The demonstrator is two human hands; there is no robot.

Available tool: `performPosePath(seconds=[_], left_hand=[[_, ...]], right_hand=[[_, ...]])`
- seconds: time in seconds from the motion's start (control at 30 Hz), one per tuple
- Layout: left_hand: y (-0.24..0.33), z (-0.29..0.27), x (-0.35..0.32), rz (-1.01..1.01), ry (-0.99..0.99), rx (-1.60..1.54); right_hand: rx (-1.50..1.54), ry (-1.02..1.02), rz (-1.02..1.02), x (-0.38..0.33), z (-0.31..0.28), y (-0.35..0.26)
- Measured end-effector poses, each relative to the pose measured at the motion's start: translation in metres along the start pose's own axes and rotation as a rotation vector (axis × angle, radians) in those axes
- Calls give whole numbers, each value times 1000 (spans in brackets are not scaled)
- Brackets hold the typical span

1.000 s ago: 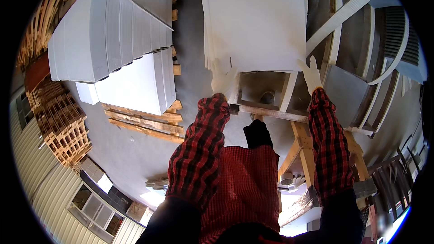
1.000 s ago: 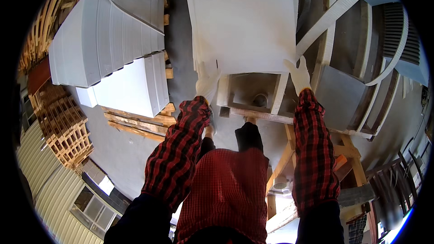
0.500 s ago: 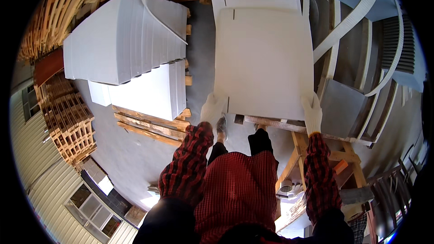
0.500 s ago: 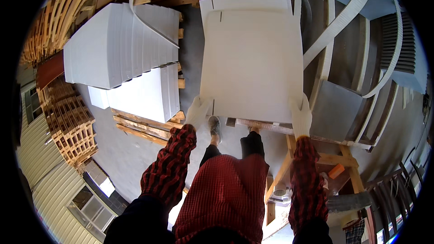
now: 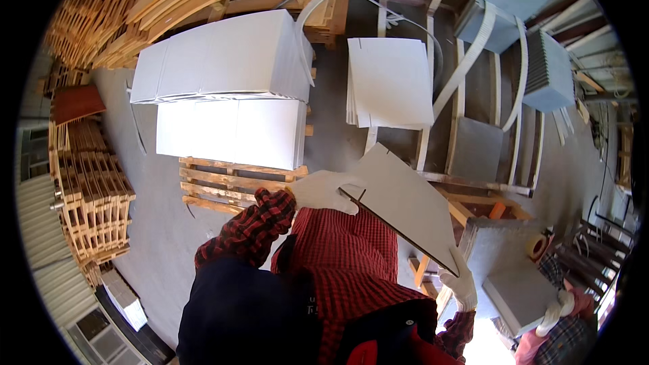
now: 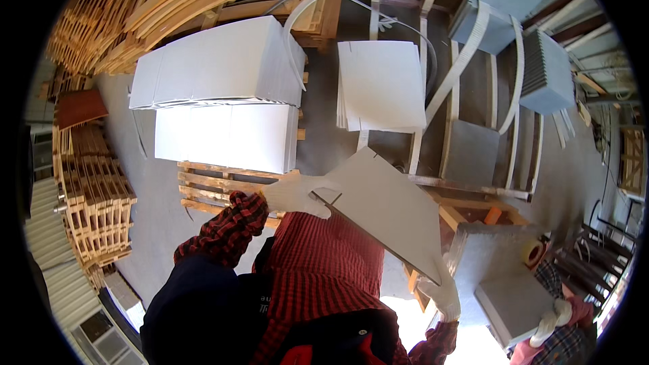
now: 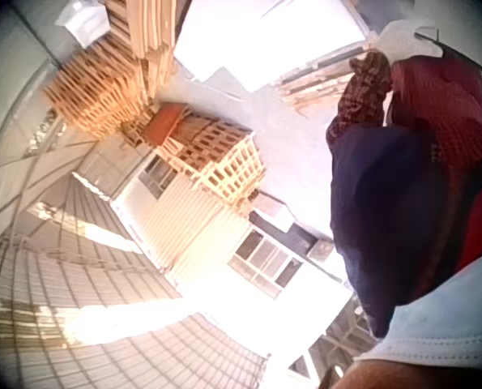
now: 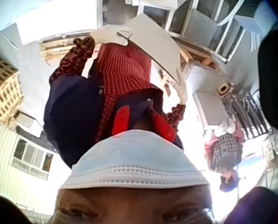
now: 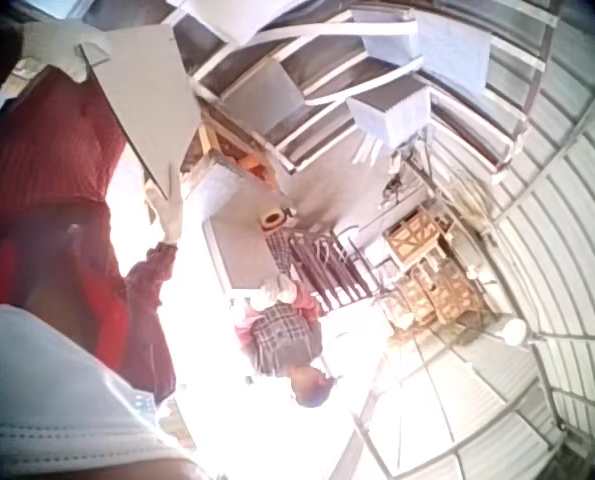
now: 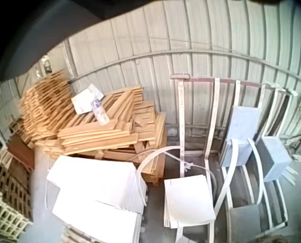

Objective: The person folds flat cardboard pieces into box shapes and secures the edges with packing tape. They repeatedly pick up new pieces, fold them, apply tape, and place the finished boxes on a nearby stack.

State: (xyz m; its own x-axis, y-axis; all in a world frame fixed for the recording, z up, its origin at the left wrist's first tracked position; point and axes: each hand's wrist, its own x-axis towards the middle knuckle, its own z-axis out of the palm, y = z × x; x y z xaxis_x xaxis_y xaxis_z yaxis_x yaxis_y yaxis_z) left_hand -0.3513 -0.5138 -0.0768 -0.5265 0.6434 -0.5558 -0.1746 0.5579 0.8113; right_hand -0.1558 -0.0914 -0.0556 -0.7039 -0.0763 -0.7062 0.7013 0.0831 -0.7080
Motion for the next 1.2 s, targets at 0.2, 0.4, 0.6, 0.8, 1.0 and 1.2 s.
performPosePath(seconds=[0.2, 0.4, 0.6, 0.8, 1.0, 1.2], left_hand=[[66, 32, 1, 425, 207, 517], [179, 113, 2, 912, 266, 932], [320, 222, 13, 779, -283, 637], [425, 331, 33, 902, -291, 852], [444, 388, 104, 894, -240, 857], [475, 392, 127, 919, -273, 1122]], right_hand=[[-475, 581, -37, -130, 62, 22], [-831, 1019, -19, -271, 73, 17], [-538, 1158, 224, -402, 39, 62], [-428, 1241, 183, -478, -27, 116], [-551, 1129, 145, -467, -123, 159], [-723, 1081, -46, -461, -180, 126]])
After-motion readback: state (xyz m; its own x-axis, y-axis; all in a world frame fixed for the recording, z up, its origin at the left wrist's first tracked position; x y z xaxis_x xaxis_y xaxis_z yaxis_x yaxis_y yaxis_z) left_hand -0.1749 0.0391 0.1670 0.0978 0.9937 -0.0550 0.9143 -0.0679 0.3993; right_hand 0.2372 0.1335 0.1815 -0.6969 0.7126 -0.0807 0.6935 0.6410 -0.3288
